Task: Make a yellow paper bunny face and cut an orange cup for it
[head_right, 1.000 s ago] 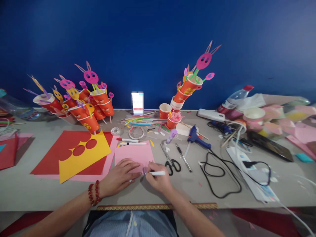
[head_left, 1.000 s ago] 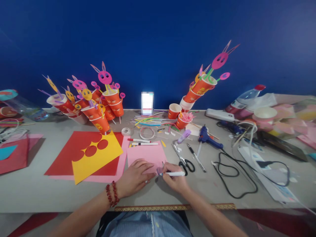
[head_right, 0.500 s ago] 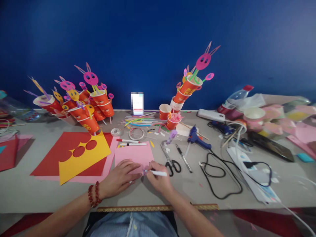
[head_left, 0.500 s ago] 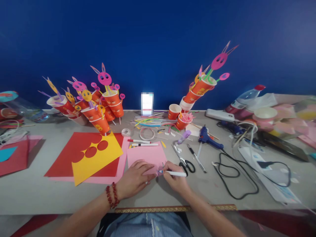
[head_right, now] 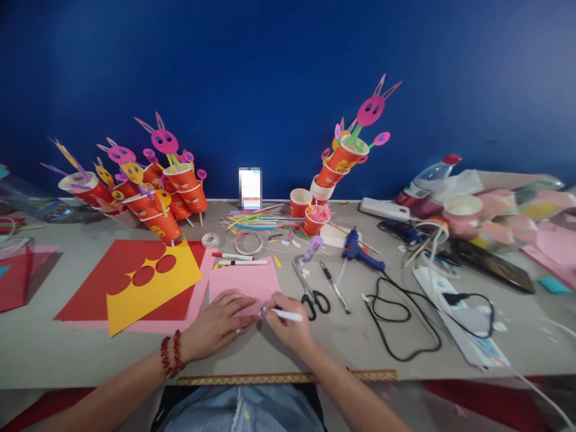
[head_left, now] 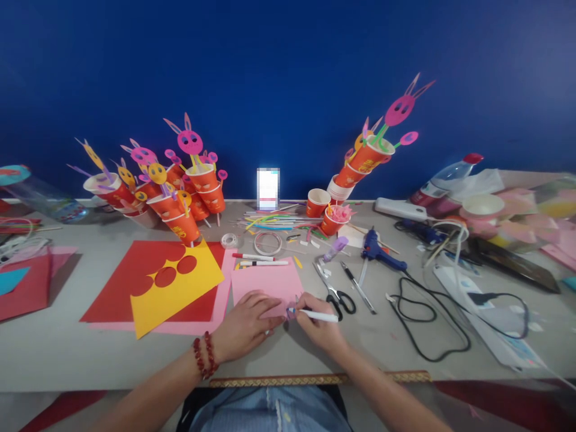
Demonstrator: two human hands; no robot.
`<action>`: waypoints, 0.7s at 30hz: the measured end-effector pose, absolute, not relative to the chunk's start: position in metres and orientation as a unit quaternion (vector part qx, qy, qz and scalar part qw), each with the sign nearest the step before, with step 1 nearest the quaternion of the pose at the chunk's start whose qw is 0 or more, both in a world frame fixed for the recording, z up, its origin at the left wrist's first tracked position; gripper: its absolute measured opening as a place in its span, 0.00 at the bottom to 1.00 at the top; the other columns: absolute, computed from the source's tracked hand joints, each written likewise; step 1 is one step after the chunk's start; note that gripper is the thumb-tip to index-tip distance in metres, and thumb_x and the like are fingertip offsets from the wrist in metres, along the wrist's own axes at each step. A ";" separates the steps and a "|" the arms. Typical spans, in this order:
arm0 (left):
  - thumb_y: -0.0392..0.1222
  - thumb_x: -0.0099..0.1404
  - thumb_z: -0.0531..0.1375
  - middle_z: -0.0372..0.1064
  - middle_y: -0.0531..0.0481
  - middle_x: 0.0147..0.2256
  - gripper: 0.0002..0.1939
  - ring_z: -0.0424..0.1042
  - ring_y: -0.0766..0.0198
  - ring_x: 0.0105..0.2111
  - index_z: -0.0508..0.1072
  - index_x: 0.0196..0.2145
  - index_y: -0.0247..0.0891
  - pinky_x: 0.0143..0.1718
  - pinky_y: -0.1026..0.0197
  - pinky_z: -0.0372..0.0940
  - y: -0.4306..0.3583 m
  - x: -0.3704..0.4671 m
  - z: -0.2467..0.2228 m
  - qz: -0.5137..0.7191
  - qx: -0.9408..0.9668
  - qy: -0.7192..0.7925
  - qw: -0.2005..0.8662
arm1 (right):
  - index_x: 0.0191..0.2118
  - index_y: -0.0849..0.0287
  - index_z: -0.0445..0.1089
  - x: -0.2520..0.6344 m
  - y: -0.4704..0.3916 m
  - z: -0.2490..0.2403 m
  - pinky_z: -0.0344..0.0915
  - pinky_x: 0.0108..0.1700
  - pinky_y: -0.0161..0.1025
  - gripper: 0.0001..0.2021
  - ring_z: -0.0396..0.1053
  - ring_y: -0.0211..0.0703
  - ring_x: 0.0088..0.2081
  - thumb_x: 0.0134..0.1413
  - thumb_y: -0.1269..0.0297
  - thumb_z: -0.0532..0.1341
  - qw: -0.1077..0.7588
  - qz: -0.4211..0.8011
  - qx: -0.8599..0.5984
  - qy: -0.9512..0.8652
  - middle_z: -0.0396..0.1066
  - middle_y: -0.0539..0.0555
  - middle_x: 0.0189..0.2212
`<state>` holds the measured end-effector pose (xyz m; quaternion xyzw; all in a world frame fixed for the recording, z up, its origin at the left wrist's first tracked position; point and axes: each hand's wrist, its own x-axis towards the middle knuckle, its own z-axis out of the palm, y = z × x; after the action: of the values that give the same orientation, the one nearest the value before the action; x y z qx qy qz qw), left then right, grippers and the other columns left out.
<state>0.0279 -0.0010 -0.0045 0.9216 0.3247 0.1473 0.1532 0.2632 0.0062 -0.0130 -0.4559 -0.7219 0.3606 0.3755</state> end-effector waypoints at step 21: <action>0.37 0.69 0.57 0.62 0.46 0.60 0.19 0.61 0.54 0.58 0.69 0.56 0.48 0.61 0.44 0.54 -0.001 0.029 -0.003 0.146 0.923 0.324 0.149 | 0.25 0.56 0.63 0.264 0.007 -0.014 0.53 0.26 0.34 0.07 0.58 0.37 0.22 0.51 0.71 0.55 0.358 0.335 -0.460 -0.740 0.60 0.45 0.19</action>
<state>0.0285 -0.0009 -0.0033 0.9227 0.3242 0.1464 0.1486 0.2643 0.0068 -0.0139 -0.4596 -0.7405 0.3355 0.3577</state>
